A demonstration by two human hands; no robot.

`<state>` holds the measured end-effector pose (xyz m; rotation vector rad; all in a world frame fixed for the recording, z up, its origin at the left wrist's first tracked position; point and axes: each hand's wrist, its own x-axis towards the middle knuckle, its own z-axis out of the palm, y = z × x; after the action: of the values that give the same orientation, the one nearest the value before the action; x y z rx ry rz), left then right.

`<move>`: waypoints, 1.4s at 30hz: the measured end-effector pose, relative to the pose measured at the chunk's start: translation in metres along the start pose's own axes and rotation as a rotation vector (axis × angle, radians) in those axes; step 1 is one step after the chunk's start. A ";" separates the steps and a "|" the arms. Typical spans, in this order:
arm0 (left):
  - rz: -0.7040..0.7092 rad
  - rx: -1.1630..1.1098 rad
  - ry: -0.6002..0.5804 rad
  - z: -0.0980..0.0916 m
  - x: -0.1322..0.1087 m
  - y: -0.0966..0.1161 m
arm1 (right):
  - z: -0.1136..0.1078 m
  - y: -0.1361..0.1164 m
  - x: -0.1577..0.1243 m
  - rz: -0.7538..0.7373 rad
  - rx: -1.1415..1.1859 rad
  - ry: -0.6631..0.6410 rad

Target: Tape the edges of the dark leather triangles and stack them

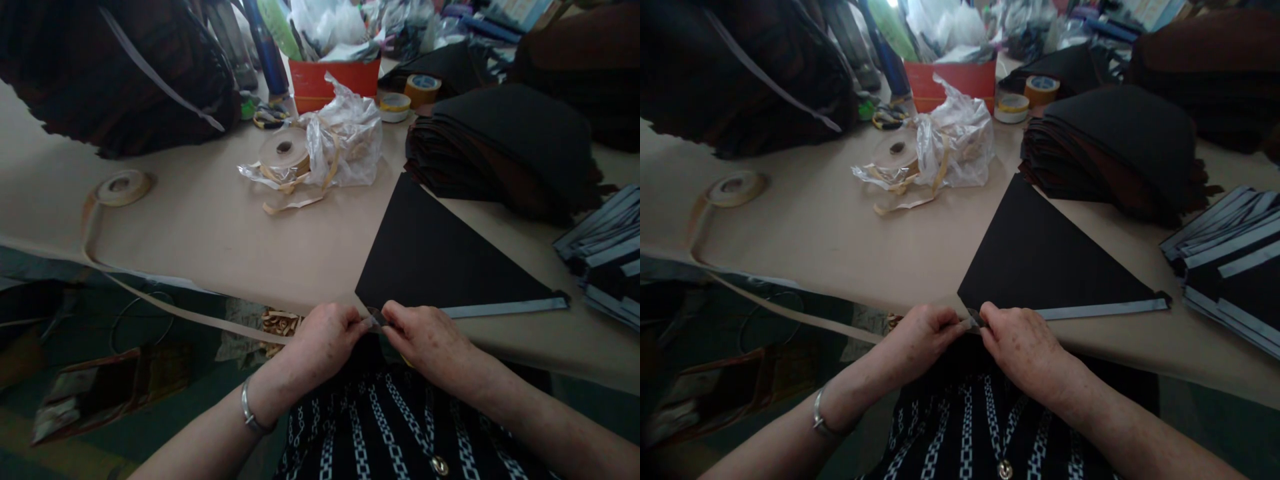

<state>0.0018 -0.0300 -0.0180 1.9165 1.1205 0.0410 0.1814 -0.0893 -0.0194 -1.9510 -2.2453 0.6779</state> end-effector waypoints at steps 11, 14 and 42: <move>0.155 -0.098 0.112 0.002 -0.008 0.013 | -0.019 0.001 -0.010 0.009 0.144 0.003; 0.079 -0.145 0.296 -0.027 -0.003 -0.010 | -0.048 0.029 -0.023 0.082 0.341 0.117; 0.404 0.433 0.263 -0.007 0.041 0.001 | -0.051 0.165 -0.054 0.507 0.221 0.015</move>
<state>0.0239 0.0033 -0.0281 2.5652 0.9412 0.3012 0.3603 -0.1136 -0.0251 -2.4025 -1.5789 0.9075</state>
